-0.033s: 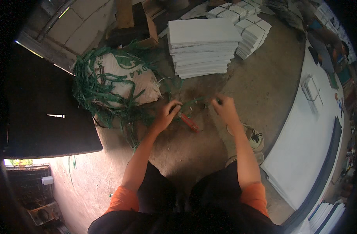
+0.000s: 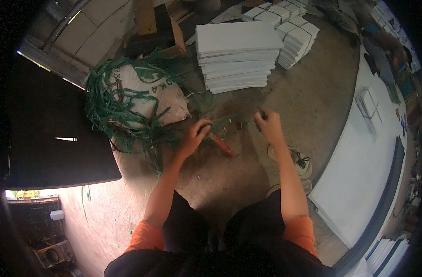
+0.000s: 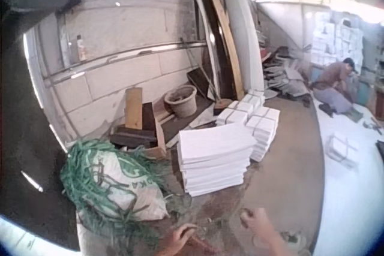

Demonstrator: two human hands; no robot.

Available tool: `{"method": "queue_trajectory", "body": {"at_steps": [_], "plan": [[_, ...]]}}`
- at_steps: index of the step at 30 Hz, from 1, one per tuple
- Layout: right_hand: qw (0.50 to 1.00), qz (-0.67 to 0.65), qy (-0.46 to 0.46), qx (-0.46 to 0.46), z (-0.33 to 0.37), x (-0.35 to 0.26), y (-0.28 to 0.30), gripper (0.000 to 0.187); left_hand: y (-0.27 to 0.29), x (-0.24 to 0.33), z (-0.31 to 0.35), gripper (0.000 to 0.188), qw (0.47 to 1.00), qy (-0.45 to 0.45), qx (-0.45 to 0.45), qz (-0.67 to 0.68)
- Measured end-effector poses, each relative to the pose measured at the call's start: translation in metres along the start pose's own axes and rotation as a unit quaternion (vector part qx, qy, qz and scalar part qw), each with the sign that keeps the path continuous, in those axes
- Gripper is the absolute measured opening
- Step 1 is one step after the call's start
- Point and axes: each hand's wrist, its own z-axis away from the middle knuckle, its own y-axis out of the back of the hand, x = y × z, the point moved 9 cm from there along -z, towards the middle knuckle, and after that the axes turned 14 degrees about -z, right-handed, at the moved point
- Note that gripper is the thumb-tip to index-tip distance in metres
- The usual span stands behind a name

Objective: The person gathers white rectangular boards and stacks them into a pile. They then use a green plastic strap to wrap around the stack, securing it by tying a knot. The person uses red-handled scissors to trim the excess strap length. Finally, they place the secured bundle onto a larger stack of similar packages.

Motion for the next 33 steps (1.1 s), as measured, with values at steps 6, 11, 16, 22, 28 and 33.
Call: {"method": "queue_trajectory", "body": {"at_steps": [6,11,16,22,28,33], "plan": [[0.928,-0.352,-0.064,0.107,-0.014,0.012,0.009,0.043,-0.008,0.018,-0.023,0.019,0.991,0.094,0.078,0.055],[0.882,-0.465,-0.039,0.062,-0.026,0.004,-0.019,0.068,-0.022,0.059,-0.054,0.015,0.991,0.058,0.113,0.044],[0.855,-0.516,-0.035,0.050,-0.030,-0.011,-0.005,0.075,-0.021,0.097,-0.060,0.017,0.994,0.025,0.108,-0.008],[0.839,-0.543,0.040,-0.006,-0.035,-0.058,0.010,0.075,-0.009,0.137,-0.060,0.016,0.990,-0.022,0.095,-0.106],[0.792,-0.598,0.108,0.062,-0.043,-0.066,0.023,0.076,-0.018,0.160,-0.068,0.029,0.999,0.022,0.010,-0.037],[0.825,-0.546,0.105,0.107,-0.038,-0.079,0.037,0.073,-0.027,0.172,-0.094,0.030,0.996,0.070,0.046,-0.021]]}}
